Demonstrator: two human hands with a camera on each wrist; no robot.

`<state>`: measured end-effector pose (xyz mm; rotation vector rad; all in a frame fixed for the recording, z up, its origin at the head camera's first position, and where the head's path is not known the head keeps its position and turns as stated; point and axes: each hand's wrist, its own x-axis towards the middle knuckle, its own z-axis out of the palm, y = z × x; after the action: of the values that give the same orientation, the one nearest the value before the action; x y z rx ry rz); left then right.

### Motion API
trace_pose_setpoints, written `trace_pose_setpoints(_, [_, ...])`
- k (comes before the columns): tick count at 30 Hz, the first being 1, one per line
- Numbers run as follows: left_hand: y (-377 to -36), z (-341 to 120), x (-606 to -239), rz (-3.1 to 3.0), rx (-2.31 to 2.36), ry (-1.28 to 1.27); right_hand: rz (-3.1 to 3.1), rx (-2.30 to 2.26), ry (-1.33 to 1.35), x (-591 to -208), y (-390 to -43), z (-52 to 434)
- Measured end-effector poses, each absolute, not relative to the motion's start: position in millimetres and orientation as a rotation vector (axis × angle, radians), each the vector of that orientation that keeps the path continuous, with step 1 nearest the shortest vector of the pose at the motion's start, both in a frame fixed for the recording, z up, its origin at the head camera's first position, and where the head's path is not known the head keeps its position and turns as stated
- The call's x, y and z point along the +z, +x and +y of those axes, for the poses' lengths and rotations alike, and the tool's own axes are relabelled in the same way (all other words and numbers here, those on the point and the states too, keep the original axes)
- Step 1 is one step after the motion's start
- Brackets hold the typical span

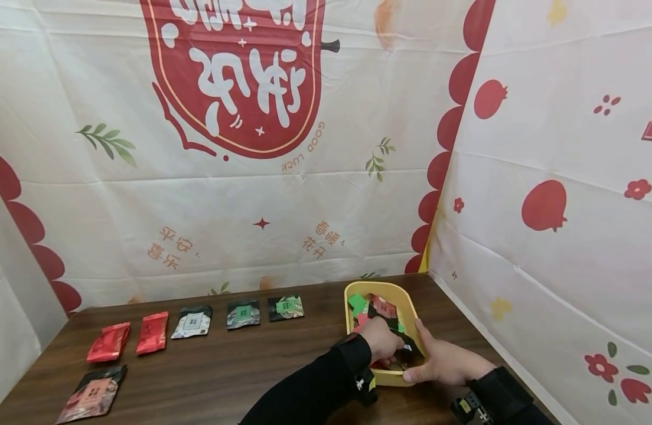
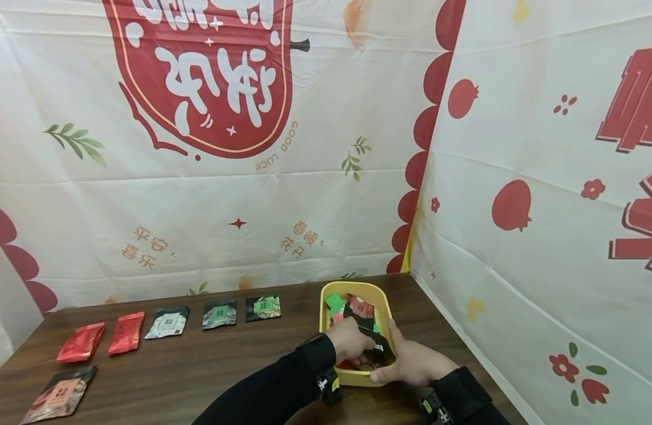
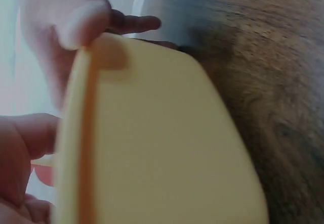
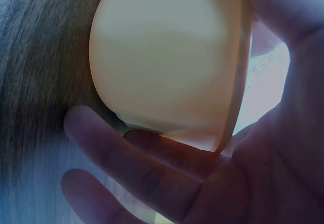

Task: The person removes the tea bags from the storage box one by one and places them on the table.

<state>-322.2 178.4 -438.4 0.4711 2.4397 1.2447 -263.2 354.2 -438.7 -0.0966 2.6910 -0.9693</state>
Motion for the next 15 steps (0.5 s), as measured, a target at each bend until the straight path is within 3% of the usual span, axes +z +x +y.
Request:
trace_pose_setpoints(8, [-322.4, 177.4, -443.3, 2.538, 1.251, 0.548, 2.686, -0.994, -0.159, -441.2, -262.8, 355.0])
trace_pose_setpoints(15, [-326.5, 150.4, -430.8, 2.415, 1.534, 0.729, 2.721, -0.954, -0.191, -442.2, -261.3, 359.4])
